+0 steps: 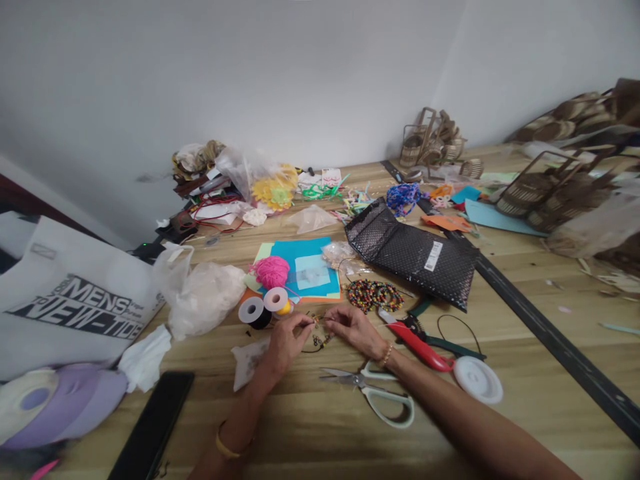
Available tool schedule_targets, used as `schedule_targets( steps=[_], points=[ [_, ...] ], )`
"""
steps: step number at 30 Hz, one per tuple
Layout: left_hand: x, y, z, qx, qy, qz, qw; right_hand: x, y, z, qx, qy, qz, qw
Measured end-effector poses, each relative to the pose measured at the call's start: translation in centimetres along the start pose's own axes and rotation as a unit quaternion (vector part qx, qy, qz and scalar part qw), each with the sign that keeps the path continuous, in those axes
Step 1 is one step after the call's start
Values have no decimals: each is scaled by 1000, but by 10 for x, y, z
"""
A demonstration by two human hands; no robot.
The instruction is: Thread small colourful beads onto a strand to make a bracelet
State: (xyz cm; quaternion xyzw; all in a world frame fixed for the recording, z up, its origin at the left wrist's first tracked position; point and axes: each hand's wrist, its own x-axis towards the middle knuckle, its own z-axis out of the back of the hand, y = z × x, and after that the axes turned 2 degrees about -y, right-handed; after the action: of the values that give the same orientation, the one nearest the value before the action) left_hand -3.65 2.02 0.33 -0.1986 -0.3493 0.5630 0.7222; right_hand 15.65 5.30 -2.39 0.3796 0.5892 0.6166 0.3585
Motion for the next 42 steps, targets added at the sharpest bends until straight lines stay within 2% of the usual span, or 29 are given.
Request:
schedule_targets(
  steps=[5, 12, 17, 20, 23, 27, 29, 34, 37, 39, 42],
  points=[
    [-3, -4, -8, -16, 0, -30, 999, -3, -1, -4, 6, 25, 19, 999],
    [-6, -12, -12, 13, -24, -81, 996, -4, 5, -3, -119, 33, 79, 989],
    [-7, -8, -10, 44, -59, -101, 992, -5, 8, -2, -144, 33, 60, 987],
    [-5, -1, -5, 29, -110, -72, 991, -5, 8, -1, -135, 23, 41, 990],
    [-4, 4, 4, -27, -156, 9, 987, -4, 7, 1, -106, 19, 16, 994],
    [-1, 3, 15, -177, -250, 73, 949, -3, 6, 2, -78, 17, -9, 997],
    [1, -2, 20, -231, -276, 93, 928, -2, 5, 2, -79, 10, -9, 997],
    [6, -11, 32, -398, -264, 124, 870, -2, 5, 4, -111, -12, 20, 994],
    [8, -9, 40, -452, -267, 135, 840, -1, 3, 6, -131, -34, 31, 990],
    [7, -6, 45, -444, -266, 144, 844, 0, 0, 7, -141, -50, 29, 988],
    [3, 1, 48, -328, -257, 159, 895, 0, -1, 8, -157, -55, 41, 985]
  ],
)
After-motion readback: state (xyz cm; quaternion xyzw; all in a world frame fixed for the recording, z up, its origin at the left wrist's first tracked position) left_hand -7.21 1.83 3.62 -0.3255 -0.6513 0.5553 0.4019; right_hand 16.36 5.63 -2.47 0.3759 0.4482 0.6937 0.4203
